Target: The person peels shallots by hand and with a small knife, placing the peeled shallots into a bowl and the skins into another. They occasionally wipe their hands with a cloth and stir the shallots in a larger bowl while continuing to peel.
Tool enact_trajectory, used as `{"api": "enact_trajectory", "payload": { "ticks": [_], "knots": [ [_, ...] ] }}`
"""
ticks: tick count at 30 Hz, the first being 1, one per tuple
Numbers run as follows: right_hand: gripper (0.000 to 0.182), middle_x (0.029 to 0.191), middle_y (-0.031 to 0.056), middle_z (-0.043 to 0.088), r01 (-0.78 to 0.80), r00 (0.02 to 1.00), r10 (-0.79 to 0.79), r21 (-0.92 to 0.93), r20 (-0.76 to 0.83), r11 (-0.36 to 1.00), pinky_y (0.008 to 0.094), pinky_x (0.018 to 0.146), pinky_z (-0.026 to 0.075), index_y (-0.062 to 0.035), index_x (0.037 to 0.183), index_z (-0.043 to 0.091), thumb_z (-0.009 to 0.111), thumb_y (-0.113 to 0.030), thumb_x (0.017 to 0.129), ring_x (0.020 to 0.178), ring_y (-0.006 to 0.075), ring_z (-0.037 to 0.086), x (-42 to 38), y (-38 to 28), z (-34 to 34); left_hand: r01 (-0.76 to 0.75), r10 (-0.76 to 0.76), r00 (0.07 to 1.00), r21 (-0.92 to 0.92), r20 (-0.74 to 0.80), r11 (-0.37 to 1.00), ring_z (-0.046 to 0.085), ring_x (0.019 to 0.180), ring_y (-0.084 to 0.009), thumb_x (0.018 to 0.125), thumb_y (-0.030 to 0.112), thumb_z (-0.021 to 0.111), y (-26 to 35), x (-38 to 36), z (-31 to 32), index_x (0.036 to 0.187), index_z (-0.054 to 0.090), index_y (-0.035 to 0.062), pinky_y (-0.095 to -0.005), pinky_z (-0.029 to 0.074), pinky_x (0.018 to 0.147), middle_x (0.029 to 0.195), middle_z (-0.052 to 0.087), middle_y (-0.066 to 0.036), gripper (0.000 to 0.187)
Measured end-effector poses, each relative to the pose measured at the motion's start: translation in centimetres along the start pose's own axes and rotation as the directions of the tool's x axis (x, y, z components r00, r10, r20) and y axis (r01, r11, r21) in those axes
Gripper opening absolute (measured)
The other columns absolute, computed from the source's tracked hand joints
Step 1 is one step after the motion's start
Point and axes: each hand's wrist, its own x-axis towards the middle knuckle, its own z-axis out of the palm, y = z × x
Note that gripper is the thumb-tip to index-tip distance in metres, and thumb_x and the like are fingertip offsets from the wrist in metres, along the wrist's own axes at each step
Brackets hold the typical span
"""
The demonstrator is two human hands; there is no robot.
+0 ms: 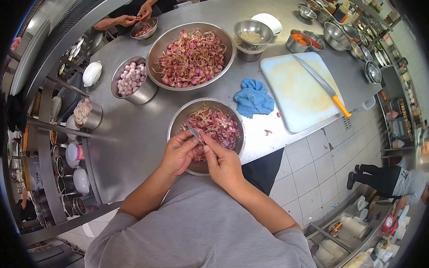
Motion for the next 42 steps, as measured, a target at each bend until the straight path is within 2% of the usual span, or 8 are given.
{"api": "enact_trajectory", "payload": {
  "ticks": [8,11,13,20,25,32,34,42],
  "knots": [
    [0.037,0.119,0.0083,0.069,-0.326,0.945,0.309,0.371,0.104,0.870,0.0255,0.091,0.048,-0.0023,0.140,0.055,0.048,-0.017,0.107,0.106,0.0117,0.061,1.3,2.0,-1.1,0.017,-0.017,1.000,-0.020,0.019,1.000,0.064,0.109,-0.0174,0.099,0.005,0.060,0.4,-0.4,0.5,0.128,0.060,0.0003,-0.0319,0.054,0.095,0.120,0.066,-0.009,0.030],
    [0.039,0.119,0.0101,0.069,-0.222,0.975,0.218,0.270,0.042,0.937,0.0279,0.087,0.049,-0.0005,0.141,0.052,0.048,-0.018,0.107,0.100,0.0135,0.063,0.7,2.4,-0.8,0.031,-0.030,0.999,-0.053,0.015,0.998,0.062,0.112,-0.0173,0.099,0.005,0.060,0.4,-0.3,-0.1,0.129,0.060,0.0005,-0.0322,0.053,0.097,0.123,0.064,-0.008,0.031],
    [0.041,0.110,0.0141,0.073,0.147,0.986,-0.151,-0.058,-0.069,0.987,0.0307,0.080,0.051,-0.0048,0.143,0.052,0.050,-0.020,0.105,0.090,0.0176,0.068,0.2,2.3,0.0,0.028,-0.027,1.000,-0.067,0.016,0.997,0.062,0.112,-0.0177,0.098,0.005,0.061,0.3,-0.2,-0.1,0.129,0.060,0.0003,-0.0323,0.053,0.098,0.124,0.064,-0.009,0.032],
    [0.039,0.091,0.0194,0.072,-0.019,0.996,0.037,-0.218,0.081,0.976,0.0323,0.077,0.055,-0.0165,0.141,0.055,0.055,-0.021,0.102,0.083,0.0242,0.074,-0.3,0.1,-0.9,-0.092,0.091,0.996,0.180,0.010,0.979,0.064,0.107,-0.0165,0.095,0.001,0.064,0.0,-0.1,-0.5,0.124,0.063,-0.0026,-0.0307,0.054,0.095,0.120,0.066,-0.009,0.029],
    [0.037,0.120,0.0144,0.070,-0.210,0.975,0.196,0.142,0.110,0.967,0.0266,0.093,0.048,-0.0069,0.140,0.055,0.050,-0.018,0.105,0.108,0.0138,0.064,0.3,1.0,-0.8,-0.019,0.024,1.000,0.284,-0.013,0.959,0.064,0.106,-0.0150,0.095,0.002,0.064,0.7,-0.6,0.2,0.126,0.061,-0.0026,-0.0289,0.054,0.094,0.121,0.066,-0.011,0.032],
    [0.039,0.131,0.0131,0.064,-0.313,0.949,0.307,0.303,0.070,0.900,0.0276,0.100,0.044,-0.0015,0.141,0.053,0.048,-0.017,0.106,0.119,0.0126,0.057,0.1,1.7,-0.5,0.019,-0.019,1.000,-0.073,0.002,0.997,0.065,0.105,-0.0166,0.099,0.006,0.060,1.0,-0.1,0.4,0.131,0.058,0.0005,-0.0281,0.055,0.092,0.117,0.067,-0.010,0.032],
    [0.040,0.127,0.0148,0.067,0.033,0.998,-0.028,0.065,-0.063,0.997,0.0287,0.094,0.048,-0.0041,0.142,0.052,0.049,-0.018,0.105,0.112,0.0144,0.063,-0.3,0.9,-0.1,0.040,-0.039,0.999,-0.113,0.014,0.993,0.065,0.106,-0.0168,0.099,0.007,0.059,0.8,0.0,0.1,0.131,0.058,0.0005,-0.0291,0.055,0.093,0.117,0.066,-0.010,0.033],
    [0.039,0.114,0.0178,0.071,-0.016,0.998,0.025,-0.153,0.057,0.988,0.0315,0.083,0.053,-0.0077,0.142,0.053,0.052,-0.021,0.104,0.095,0.0210,0.071,-0.2,1.5,-0.4,0.015,-0.018,0.999,-0.093,-0.031,0.996,0.067,0.100,-0.0175,0.097,0.004,0.062,0.1,0.1,-0.6,0.120,0.063,-0.0005,-0.0300,0.058,0.090,0.113,0.068,-0.010,0.023]
  ]
}}
